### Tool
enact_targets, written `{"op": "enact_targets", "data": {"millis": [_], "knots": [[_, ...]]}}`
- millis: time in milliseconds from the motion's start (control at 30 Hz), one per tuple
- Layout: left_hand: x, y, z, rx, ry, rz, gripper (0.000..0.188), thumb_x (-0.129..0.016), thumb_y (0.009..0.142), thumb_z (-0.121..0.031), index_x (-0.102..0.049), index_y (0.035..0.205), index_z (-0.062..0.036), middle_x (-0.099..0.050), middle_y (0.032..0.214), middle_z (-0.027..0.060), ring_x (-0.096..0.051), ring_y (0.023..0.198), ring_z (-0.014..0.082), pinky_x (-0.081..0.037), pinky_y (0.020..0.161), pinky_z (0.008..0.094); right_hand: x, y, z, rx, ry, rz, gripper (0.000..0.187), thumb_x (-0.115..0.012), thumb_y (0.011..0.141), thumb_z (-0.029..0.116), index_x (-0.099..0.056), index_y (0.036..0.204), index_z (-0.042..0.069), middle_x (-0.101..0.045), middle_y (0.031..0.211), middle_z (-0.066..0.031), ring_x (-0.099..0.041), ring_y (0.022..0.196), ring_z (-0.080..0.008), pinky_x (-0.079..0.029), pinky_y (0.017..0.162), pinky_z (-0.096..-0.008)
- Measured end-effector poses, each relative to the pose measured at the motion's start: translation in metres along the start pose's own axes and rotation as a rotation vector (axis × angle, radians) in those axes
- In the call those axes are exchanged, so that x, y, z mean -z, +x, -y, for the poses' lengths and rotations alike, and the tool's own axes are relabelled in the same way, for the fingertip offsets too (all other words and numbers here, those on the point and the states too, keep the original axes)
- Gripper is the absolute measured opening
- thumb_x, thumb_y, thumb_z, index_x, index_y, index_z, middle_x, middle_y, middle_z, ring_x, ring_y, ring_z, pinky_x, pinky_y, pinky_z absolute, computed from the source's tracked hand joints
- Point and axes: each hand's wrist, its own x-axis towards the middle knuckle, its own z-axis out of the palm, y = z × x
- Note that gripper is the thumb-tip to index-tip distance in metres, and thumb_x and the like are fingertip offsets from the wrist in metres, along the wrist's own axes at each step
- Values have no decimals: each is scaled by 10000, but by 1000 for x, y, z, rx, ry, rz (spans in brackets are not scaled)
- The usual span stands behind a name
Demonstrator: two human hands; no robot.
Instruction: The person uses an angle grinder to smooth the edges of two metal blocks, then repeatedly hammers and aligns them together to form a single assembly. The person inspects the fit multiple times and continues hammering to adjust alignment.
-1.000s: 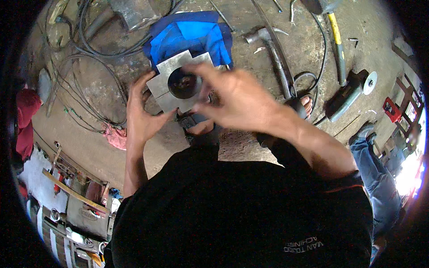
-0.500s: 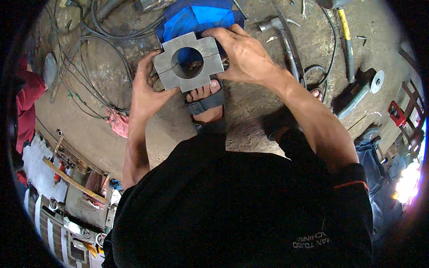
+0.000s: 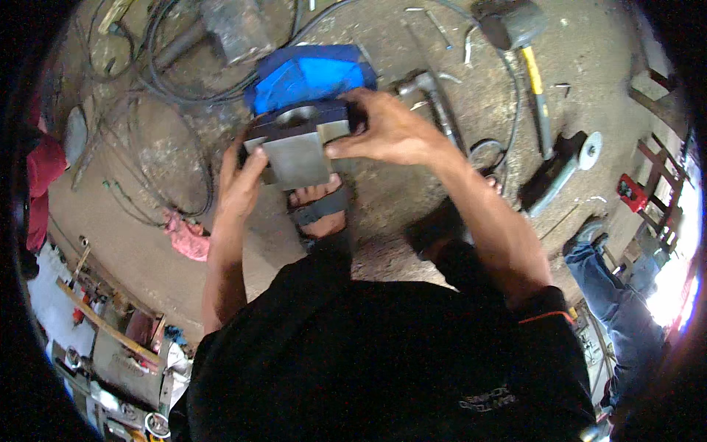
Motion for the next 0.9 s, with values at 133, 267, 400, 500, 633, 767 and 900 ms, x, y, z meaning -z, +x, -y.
{"op": "enact_targets", "data": {"millis": [133,267,400,500,633,767,900], "knots": [[-3,3,10,-93,-27,-6,746,-706,1012,-342,-399,1546,79,-548,1474,196,-542,1334,266,-411,1147,399,19,-6,3,-42,-148,-41,807,-881,822,362,-551,1427,-59,-729,1186,-254,-720,1067,-307,-566,936,-424],[-5,6,18,0,-84,-75,695,-688,1023,-320,-420,1535,67,-553,1467,196,-537,1337,269,-399,1155,398,74,-35,-15,37,-271,-231,638,-850,865,275,-593,1397,34,-757,1143,-158,-733,963,-220,-583,815,-352],[-6,-2,19,-11,23,27,666,-729,986,-301,-483,1502,42,-609,1402,182,-575,1289,260,-440,1118,391,157,-76,-67,-140,-727,-955,575,-825,867,253,-605,1360,53,-748,1109,-211,-736,1009,-401,-585,850,-480],[-12,-9,13,-49,-106,34,697,-778,946,-285,-493,1481,60,-632,1381,185,-604,1255,265,-464,1094,386,201,-97,-118,-310,-762,-781,670,-783,918,350,-519,1442,26,-661,1312,-254,-657,1206,-423,-519,997,-489],[-16,-1,4,-165,-64,78,736,-796,934,-303,-483,1486,69,-643,1378,207,-605,1273,278,-462,1097,390,210,-89,-162,-31,-727,-819,465,-646,1038,320,-556,1377,15,-694,1137,-271,-701,972,-395,-544,855,-457],[-12,5,1,-184,-68,166,666,-734,986,-279,-475,1514,33,-582,1461,161,-561,1322,248,-416,1142,400,191,-90,-121,12,-594,-922,353,-522,1109,293,-587,1267,-15,-621,845,-141,-556,694,-215,-485,660,-395],[-8,3,3,-142,-183,204,661,-740,980,-303,-500,1489,44,-593,1443,176,-542,1341,251,-395,1152,394,135,-118,-22,-159,-346,-704,379,-464,1136,319,-601,1173,-33,-547,826,-6,-465,736,-83,-412,621,-306]]}}
